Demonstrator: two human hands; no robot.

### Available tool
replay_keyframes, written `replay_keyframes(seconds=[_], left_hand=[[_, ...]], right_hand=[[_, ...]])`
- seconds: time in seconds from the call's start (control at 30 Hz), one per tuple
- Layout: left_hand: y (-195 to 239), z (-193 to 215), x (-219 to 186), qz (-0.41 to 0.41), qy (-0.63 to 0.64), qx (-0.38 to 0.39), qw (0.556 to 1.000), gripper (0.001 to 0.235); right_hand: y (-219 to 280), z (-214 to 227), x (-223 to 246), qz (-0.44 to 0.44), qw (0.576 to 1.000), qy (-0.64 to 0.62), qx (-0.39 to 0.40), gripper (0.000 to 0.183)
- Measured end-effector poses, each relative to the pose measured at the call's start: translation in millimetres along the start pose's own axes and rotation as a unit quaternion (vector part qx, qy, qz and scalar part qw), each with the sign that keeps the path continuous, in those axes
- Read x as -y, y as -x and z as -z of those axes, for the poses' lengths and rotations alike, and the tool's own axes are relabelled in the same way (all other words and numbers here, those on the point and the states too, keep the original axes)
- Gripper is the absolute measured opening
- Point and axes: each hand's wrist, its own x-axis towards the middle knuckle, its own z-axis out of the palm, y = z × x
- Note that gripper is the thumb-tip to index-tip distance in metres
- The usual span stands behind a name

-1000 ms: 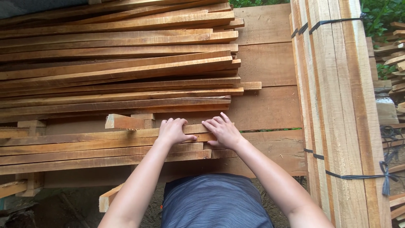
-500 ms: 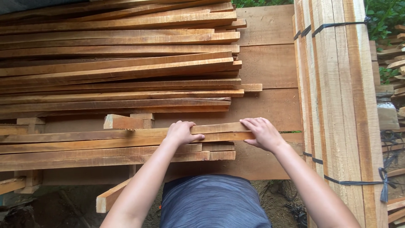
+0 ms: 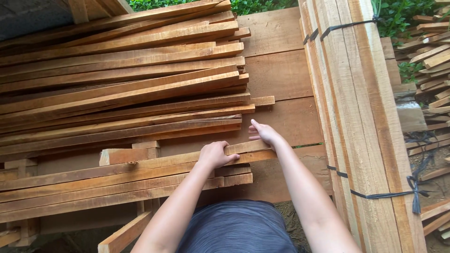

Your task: The person stacks thin wooden planks on a wooden workbench, aligning them by hand. They then secure the stack with a black strap, wrapping and tying it around the planks.

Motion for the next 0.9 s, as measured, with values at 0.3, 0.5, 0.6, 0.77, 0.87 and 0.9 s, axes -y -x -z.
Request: replay_keyframes(seconds=[0.3,0.5,0.6,0.77,0.87,0.9], left_hand=[[0,21,-8,0.026,0.004,0.042,0.999,0.077],[-4,19,-6,0.027,0.002,0.055,0.998,0.076],[0,17,-6,0.025,0.005,0.051,0.998,0.074],[-2,9,-2,0.021,0.010,0.030,0.999,0.075],[-1,2,1,0.013,0.013,0.019,1.000,0.076],[-2,1,1,0.006,0.014,0.014,1.000,0.077]], right_hand=[[-5,-13,10,-0.045,0.995,0.080,0.032,0.085],[-14,-60,18,-0.020,0.997,0.058,0.055,0.080],[-93,-87,-36,-0.002,0.999,0.015,0.040,0.073],[-46,-68,1,-0.086,0.991,-0.095,0.029,0.060],[-64,-75,-14,-0.084,0.988,-0.127,0.024,0.058],[-71,-77,-18,-0.070,0.992,-0.107,0.022,0.058]])
